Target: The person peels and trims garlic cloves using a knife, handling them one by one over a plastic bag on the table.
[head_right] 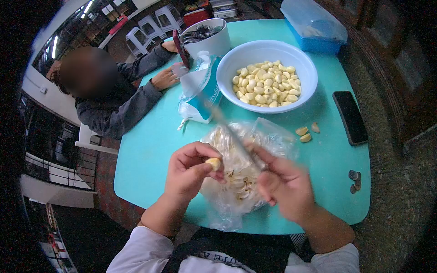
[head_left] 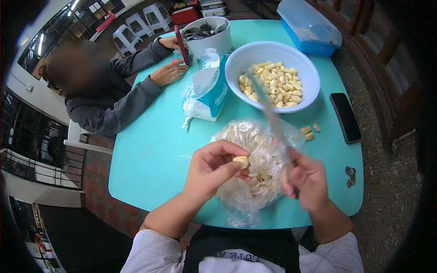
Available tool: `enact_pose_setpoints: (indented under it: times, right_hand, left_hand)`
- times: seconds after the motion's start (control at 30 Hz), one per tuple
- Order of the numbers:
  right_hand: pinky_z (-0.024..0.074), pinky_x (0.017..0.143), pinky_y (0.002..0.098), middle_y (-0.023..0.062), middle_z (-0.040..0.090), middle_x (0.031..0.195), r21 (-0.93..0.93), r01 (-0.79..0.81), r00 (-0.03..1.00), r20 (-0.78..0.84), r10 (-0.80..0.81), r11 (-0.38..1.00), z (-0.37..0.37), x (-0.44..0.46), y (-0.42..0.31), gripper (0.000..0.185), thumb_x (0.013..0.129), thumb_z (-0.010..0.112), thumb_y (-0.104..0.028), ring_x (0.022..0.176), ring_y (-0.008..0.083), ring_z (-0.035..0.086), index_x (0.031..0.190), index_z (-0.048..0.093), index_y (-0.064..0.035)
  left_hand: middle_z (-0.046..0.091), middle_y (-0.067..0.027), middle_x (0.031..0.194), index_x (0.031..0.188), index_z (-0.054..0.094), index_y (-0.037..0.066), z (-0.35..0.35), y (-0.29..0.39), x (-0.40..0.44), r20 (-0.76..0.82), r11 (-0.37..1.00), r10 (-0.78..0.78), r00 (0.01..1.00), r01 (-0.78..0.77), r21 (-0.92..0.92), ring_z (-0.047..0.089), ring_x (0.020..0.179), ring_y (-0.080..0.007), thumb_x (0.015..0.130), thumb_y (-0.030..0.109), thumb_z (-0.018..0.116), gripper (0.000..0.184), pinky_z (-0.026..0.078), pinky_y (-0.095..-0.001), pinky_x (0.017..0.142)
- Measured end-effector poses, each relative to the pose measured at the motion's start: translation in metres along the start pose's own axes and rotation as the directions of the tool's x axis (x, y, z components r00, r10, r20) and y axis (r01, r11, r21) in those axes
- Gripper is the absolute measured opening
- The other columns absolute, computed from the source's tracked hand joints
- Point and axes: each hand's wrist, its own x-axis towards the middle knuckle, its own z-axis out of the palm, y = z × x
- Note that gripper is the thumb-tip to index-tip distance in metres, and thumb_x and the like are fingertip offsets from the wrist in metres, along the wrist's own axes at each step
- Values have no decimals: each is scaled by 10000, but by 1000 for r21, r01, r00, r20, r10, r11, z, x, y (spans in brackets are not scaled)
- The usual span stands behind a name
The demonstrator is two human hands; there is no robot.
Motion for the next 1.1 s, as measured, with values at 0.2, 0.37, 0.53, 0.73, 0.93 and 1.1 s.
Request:
enact_pose_setpoints:
  times: [0.2,0.37,0.53,0.73,0.93,1.1]
  right_hand:
    - [323,455,158,-9,494,589,-24,-38,999,-36,37,999,-10,-2,-17,521,892,525,-232,500,30,412,1312,351,23]
    - [397,548,193,85,638,790,-169,-212,977,-8,213,963,10,2,-24,576,795,653,-101,649,35,514,1283,377,31]
    - [383,497,199,71,640,709,-410,-52,998,-43,38,911,9,-4,-7,511,773,688,-150,566,33,504,1171,401,-8]
    - [377,482,193,85,627,663,-320,-98,995,-53,86,942,10,-1,-9,543,769,693,-158,533,36,507,1173,354,-25]
    - [374,479,182,64,599,624,-159,-141,989,-62,133,977,11,0,-12,454,799,658,-127,526,44,510,1133,368,-27]
    - [370,465,189,35,556,586,-165,-200,980,-35,197,966,8,0,-11,417,803,649,-111,511,56,507,1095,363,-31]
  left_hand:
    - [574,-130,912,988,562,-63,3,0,4,-17,996,84,996,-84,5,602,783,-201,800,14,547,204,539,-329,661]
    - [534,-145,1151,1048,565,-47,1,-4,2,23,985,172,985,-172,-3,584,880,-185,857,23,508,211,499,-312,749]
    - [520,-148,1187,1063,559,-39,3,0,4,45,934,263,964,-266,239,573,923,-167,859,11,514,215,452,-291,806]
    - [538,-120,1102,1054,537,-38,3,-3,-2,103,940,234,967,-252,232,544,968,-156,851,-13,519,206,465,-294,814]
    - [531,-77,1003,958,533,-40,14,4,-1,10,969,181,983,-180,171,550,932,-166,829,-30,539,129,499,-305,801]
    - [525,-94,984,902,523,-37,9,3,0,35,972,175,984,-179,155,558,912,-158,817,-31,551,90,501,-308,799]
